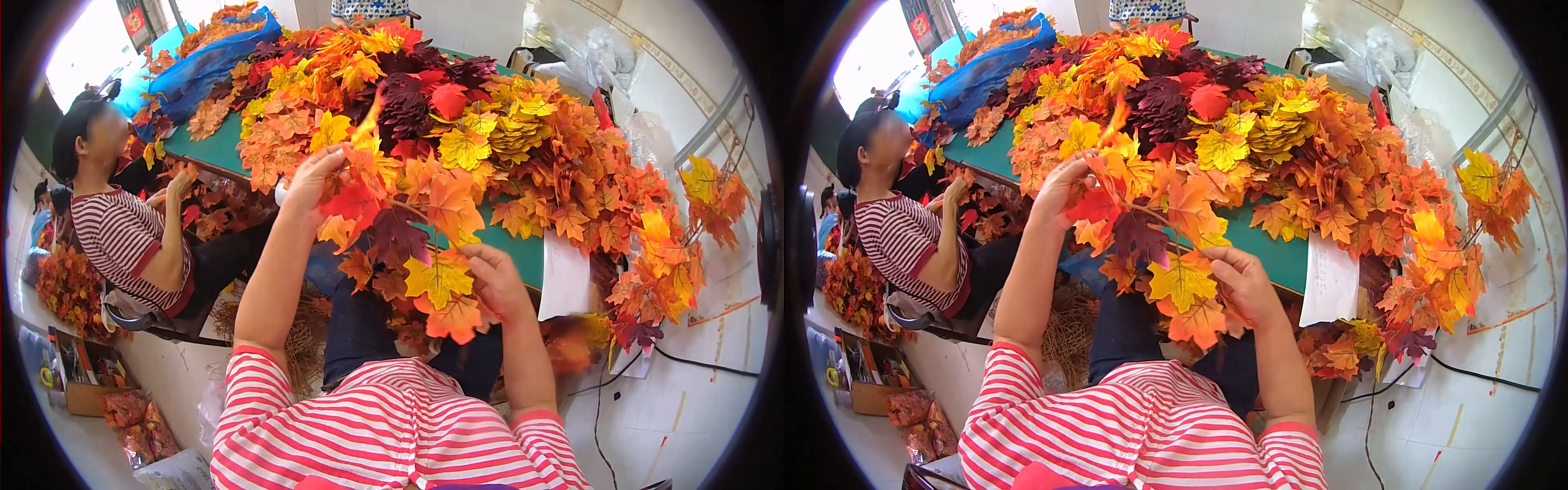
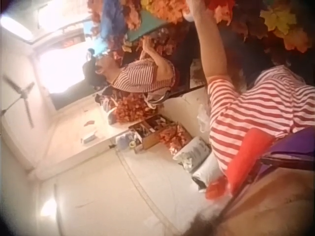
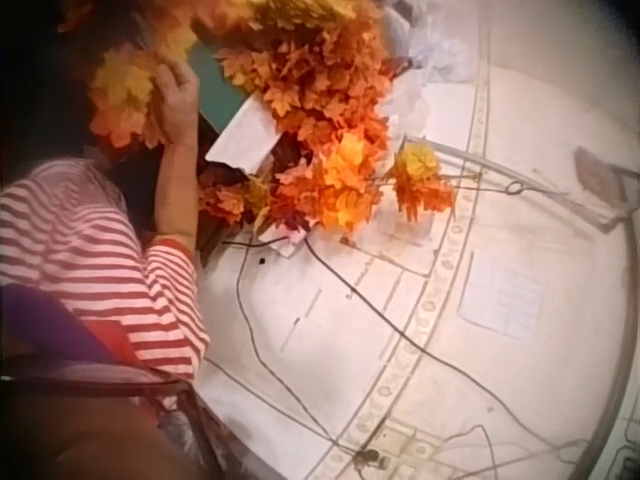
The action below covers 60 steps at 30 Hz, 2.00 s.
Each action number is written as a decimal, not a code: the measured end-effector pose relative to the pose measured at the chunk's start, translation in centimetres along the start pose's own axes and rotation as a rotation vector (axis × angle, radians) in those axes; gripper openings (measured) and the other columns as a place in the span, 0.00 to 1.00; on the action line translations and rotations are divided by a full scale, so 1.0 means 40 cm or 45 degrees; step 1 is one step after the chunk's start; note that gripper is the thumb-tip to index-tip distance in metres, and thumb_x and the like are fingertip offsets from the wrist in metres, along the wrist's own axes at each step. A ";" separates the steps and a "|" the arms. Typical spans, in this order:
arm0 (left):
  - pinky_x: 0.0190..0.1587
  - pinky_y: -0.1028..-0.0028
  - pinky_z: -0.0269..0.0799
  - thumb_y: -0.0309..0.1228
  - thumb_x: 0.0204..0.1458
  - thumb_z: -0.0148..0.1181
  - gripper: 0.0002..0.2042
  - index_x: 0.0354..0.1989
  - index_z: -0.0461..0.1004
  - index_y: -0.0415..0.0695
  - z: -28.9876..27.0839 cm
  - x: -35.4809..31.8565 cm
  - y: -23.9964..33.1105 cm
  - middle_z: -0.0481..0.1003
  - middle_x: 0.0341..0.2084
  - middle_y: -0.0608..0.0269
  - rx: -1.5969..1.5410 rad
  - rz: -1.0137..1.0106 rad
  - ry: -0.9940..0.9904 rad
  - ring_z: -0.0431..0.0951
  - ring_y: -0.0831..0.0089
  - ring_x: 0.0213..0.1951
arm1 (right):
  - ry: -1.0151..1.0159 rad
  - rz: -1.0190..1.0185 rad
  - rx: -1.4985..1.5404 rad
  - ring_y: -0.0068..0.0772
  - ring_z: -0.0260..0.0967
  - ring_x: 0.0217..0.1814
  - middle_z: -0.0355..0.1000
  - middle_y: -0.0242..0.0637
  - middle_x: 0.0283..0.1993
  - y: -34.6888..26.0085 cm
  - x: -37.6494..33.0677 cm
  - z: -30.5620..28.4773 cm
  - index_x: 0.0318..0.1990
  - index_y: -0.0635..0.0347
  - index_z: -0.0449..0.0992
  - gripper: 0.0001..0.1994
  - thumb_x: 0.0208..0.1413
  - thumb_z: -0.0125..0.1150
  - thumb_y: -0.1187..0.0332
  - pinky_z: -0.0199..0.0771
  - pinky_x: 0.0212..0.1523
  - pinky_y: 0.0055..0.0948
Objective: The person assembles a garland by attaching individual artificial maple leaves to plastic stems by hand.
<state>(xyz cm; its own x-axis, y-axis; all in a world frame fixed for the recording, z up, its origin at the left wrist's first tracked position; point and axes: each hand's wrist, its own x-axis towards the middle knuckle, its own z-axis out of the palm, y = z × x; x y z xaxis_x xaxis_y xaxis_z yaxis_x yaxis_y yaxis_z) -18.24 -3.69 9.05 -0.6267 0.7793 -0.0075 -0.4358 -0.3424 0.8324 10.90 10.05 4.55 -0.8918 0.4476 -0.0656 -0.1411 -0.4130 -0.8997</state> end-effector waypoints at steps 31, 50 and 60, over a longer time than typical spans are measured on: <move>0.44 0.67 0.70 0.42 0.49 0.54 0.13 0.37 0.77 0.48 0.312 0.589 0.039 0.77 0.32 0.56 1.733 0.854 -0.306 0.77 0.62 0.38 | 0.272 -0.067 -0.210 0.20 0.72 0.33 0.74 0.33 0.33 -0.203 0.174 -0.169 0.37 0.65 0.75 0.08 0.51 0.62 0.71 0.73 0.36 0.20; 0.43 0.69 0.69 0.39 0.48 0.55 0.13 0.39 0.77 0.45 0.258 0.559 -0.142 0.77 0.34 0.56 1.732 0.545 -0.006 0.77 0.63 0.38 | 0.251 0.162 0.056 0.27 0.74 0.37 0.74 0.36 0.37 -0.101 0.162 -0.262 0.40 0.65 0.74 0.10 0.52 0.61 0.70 0.77 0.38 0.27; 0.43 0.67 0.70 0.40 0.48 0.54 0.14 0.39 0.77 0.47 0.280 0.560 -0.139 0.77 0.33 0.53 1.728 0.650 0.028 0.76 0.59 0.39 | 0.315 0.141 0.098 0.29 0.74 0.36 0.74 0.36 0.37 -0.099 0.152 -0.254 0.40 0.65 0.74 0.09 0.53 0.60 0.71 0.78 0.38 0.28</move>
<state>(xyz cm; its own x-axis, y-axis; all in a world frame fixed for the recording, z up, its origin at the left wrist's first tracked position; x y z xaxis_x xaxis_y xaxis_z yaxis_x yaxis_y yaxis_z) -22.63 21.56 10.44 -0.5385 0.7144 0.4468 0.7619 0.1864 0.6202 10.38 22.46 3.34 -0.7728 0.5727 -0.2734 -0.0896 -0.5250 -0.8464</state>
